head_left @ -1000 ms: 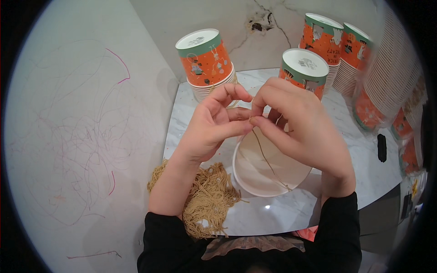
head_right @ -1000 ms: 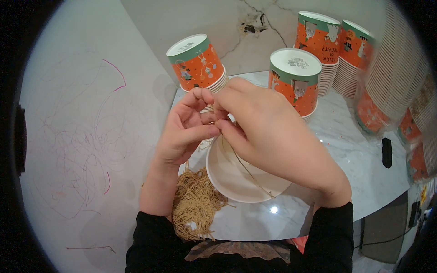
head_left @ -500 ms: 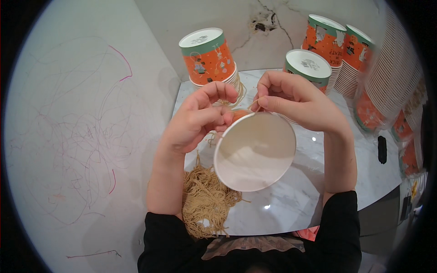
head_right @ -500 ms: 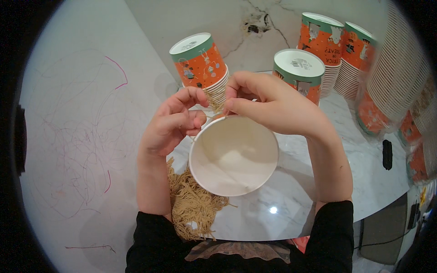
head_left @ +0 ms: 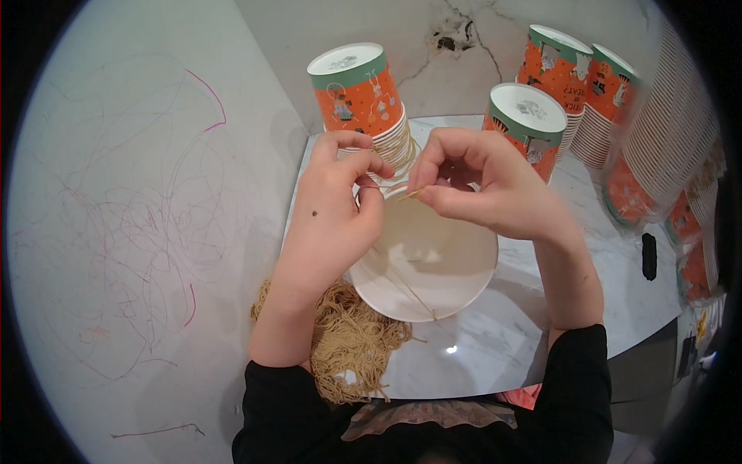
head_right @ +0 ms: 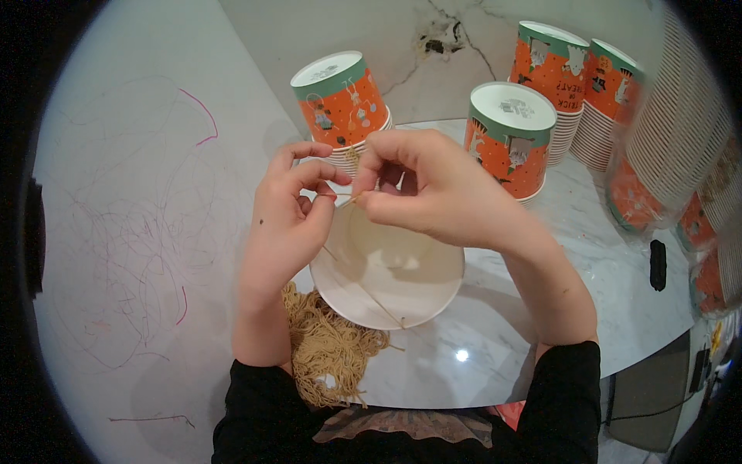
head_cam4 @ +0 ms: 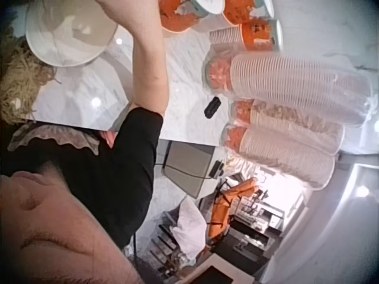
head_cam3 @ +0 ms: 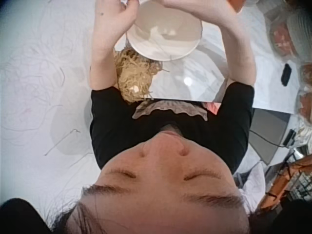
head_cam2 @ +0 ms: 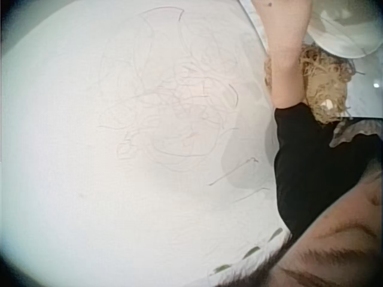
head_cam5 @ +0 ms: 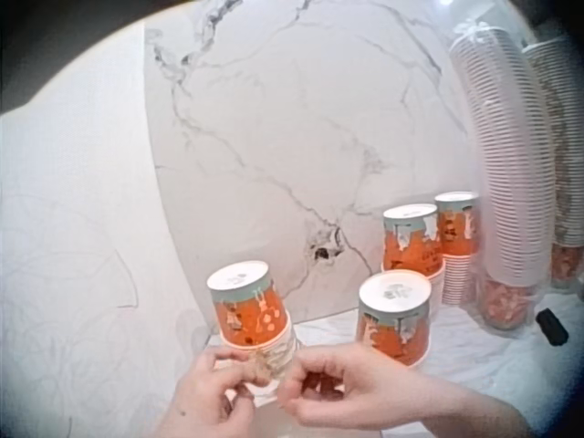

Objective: Attaching and tying thin strings to the edges of decorative paper cups.

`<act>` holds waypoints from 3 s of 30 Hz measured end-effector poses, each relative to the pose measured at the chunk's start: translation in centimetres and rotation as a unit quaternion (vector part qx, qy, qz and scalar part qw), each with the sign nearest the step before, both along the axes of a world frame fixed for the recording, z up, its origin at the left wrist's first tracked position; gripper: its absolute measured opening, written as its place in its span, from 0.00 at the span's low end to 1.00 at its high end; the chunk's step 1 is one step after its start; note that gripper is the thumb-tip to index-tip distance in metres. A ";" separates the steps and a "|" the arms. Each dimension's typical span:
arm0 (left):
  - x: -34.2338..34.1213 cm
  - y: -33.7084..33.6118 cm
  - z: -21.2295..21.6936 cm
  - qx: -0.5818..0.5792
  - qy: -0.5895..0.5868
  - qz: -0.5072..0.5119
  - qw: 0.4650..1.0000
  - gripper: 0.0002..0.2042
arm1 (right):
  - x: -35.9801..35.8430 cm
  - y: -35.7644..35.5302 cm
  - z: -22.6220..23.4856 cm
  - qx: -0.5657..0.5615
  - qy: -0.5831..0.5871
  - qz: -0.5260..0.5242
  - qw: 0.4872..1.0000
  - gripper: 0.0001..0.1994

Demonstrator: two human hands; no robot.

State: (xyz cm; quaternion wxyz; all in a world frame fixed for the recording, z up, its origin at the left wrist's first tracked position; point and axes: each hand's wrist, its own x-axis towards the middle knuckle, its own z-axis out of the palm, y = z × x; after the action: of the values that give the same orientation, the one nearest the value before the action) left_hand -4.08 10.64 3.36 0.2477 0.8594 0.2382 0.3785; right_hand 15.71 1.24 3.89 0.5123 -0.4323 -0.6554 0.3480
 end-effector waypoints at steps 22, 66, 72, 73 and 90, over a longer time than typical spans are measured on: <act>1.5 -0.4 -0.7 -0.060 -0.114 -0.011 0.992 0.05 | -0.8 1.4 -0.9 0.077 -0.032 -0.197 0.977 0.05; 0.2 -1.4 0.1 -0.170 0.015 -0.088 0.981 0.05 | 0.2 1.2 -1.1 0.115 -0.149 -0.127 0.974 0.06; -0.3 -0.6 0.7 0.010 0.021 -0.041 0.999 0.07 | -0.5 1.8 -1.8 0.113 -0.192 -0.123 0.967 0.05; -0.4 -0.3 0.9 -0.029 0.048 -0.028 0.998 0.07 | -0.7 1.9 -1.9 0.104 -0.200 -0.122 0.967 0.05; -0.9 1.9 0.4 -0.152 0.103 -0.040 0.982 0.06 | -1.3 2.8 -2.8 0.088 -0.175 -0.150 0.969 0.05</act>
State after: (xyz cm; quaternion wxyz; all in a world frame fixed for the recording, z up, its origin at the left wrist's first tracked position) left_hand -4.99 12.56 3.80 0.3647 0.8551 0.2825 0.2367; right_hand 14.40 4.01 1.06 0.4724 -0.5330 -0.6904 0.1267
